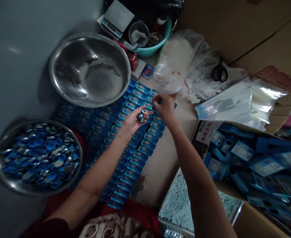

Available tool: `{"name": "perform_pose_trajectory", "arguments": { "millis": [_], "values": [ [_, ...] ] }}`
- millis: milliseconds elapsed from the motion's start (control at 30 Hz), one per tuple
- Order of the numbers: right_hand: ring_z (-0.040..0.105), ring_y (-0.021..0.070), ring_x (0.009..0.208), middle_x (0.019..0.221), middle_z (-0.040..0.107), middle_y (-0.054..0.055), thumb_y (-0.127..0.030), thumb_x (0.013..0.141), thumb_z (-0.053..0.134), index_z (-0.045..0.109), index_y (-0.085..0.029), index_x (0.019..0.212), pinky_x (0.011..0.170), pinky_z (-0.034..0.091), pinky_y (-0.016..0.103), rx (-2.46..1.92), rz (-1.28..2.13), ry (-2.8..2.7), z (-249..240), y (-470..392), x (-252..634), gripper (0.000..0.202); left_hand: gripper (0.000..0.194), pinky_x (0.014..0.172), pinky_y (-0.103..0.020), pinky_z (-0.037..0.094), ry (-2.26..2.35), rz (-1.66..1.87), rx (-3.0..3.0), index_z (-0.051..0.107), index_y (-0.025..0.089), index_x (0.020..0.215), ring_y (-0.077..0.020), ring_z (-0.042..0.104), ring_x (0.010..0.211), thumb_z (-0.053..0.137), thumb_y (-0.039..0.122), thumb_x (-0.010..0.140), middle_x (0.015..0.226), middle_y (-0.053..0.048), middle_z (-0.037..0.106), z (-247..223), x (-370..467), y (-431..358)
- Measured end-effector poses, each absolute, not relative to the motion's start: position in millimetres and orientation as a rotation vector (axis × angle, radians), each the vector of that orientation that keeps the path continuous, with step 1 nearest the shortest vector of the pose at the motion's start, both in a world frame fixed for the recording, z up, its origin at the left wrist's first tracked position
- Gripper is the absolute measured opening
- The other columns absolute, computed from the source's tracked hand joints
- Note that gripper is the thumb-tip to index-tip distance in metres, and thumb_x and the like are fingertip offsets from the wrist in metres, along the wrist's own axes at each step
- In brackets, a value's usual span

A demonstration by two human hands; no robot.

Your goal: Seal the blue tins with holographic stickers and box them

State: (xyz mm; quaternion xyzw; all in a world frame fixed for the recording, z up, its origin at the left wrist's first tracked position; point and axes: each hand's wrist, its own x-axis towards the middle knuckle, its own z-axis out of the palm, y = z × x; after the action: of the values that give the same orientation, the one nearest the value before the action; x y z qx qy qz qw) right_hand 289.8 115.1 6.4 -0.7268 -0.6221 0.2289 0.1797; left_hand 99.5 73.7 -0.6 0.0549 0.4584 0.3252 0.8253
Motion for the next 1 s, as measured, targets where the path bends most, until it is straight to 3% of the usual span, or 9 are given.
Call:
{"name": "perform_pose_trajectory", "arguments": {
  "millis": [167, 367, 500, 633, 833, 1000],
  "values": [
    [0.07, 0.0197, 0.077, 0.088, 0.078, 0.004, -0.03, 0.079, 0.067, 0.079, -0.021, 0.097, 0.075, 0.055, 0.032, -1.825, 1.123, -1.325, 3.9, 43.0, 256.4, 0.023, 0.016, 0.061, -0.018, 0.054, 1.012, 0.687, 0.144, 0.077, 0.017, 0.111, -0.0076, 0.067, 0.065, 0.067, 0.025, 0.101, 0.088, 0.0, 0.076, -12.0, 113.6, 60.7],
    [0.07, 0.0213, 0.076, 0.081, 0.076, 0.004, -0.027, 0.073, 0.06, 0.077, -0.021, 0.089, 0.074, 0.055, 0.034, -1.975, 0.981, -1.203, -12.5, 33.0, 265.8, 0.024, 0.016, 0.063, -0.022, 0.056, 1.027, 0.569, 0.11, 0.075, 0.015, 0.093, -0.0107, 0.064, 0.059, 0.07, 0.028, 0.1, 0.071, -0.001, 0.071, -8.6, 136.1, 48.9],
    [0.067, 0.0197, 0.071, 0.077, 0.074, 0.003, -0.028, 0.071, 0.062, 0.074, -0.021, 0.085, 0.069, 0.053, 0.032, -1.98, 0.904, -1.166, -18.3, 67.5, 290.4, 0.02, 0.018, 0.06, -0.02, 0.052, 1.042, 0.638, 0.052, 0.077, 0.016, 0.1, -0.0096, 0.068, 0.062, 0.063, 0.027, 0.104, 0.084, -0.005, 0.078, 12.0, 129.6, 63.4],
    [0.062, 0.0178, 0.064, 0.068, 0.067, 0.001, -0.032, 0.077, 0.06, 0.065, -0.024, 0.077, 0.062, 0.049, 0.03, -2.042, 0.913, -1.136, -17.2, 100.5, 308.8, 0.01, 0.024, 0.061, -0.018, 0.052, 1.018, 0.674, 0.018, 0.077, 0.015, 0.1, -0.0079, 0.068, 0.063, 0.058, 0.027, 0.107, 0.087, -0.005, 0.078, 17.7, 111.8, 82.9],
    [0.07, 0.0263, 0.087, 0.085, 0.073, 0.006, -0.02, 0.074, 0.067, 0.069, -0.022, 0.079, 0.085, 0.055, 0.04, -2.289, 0.603, -1.651, -10.8, 114.7, 305.3, 0.006, 0.037, 0.079, -0.026, 0.062, 0.793, 0.742, -0.009, 0.077, 0.016, 0.116, -0.0146, 0.076, 0.086, 0.048, 0.038, 0.112, 0.107, -0.01, 0.081, 2.9, 97.5, 97.4],
    [0.068, 0.0306, 0.09, 0.073, 0.066, 0.006, -0.031, 0.073, 0.087, 0.064, -0.023, 0.071, 0.09, 0.053, 0.046, -2.544, 0.654, -1.718, -15.8, 139.3, 312.3, 0.024, 0.039, 0.087, -0.032, 0.064, 0.776, 0.708, -0.055, 0.075, 0.017, 0.123, -0.0188, 0.079, 0.094, 0.048, 0.042, 0.112, 0.112, -0.011, 0.081, -1.3, 95.0, 96.0]
  ]
}}
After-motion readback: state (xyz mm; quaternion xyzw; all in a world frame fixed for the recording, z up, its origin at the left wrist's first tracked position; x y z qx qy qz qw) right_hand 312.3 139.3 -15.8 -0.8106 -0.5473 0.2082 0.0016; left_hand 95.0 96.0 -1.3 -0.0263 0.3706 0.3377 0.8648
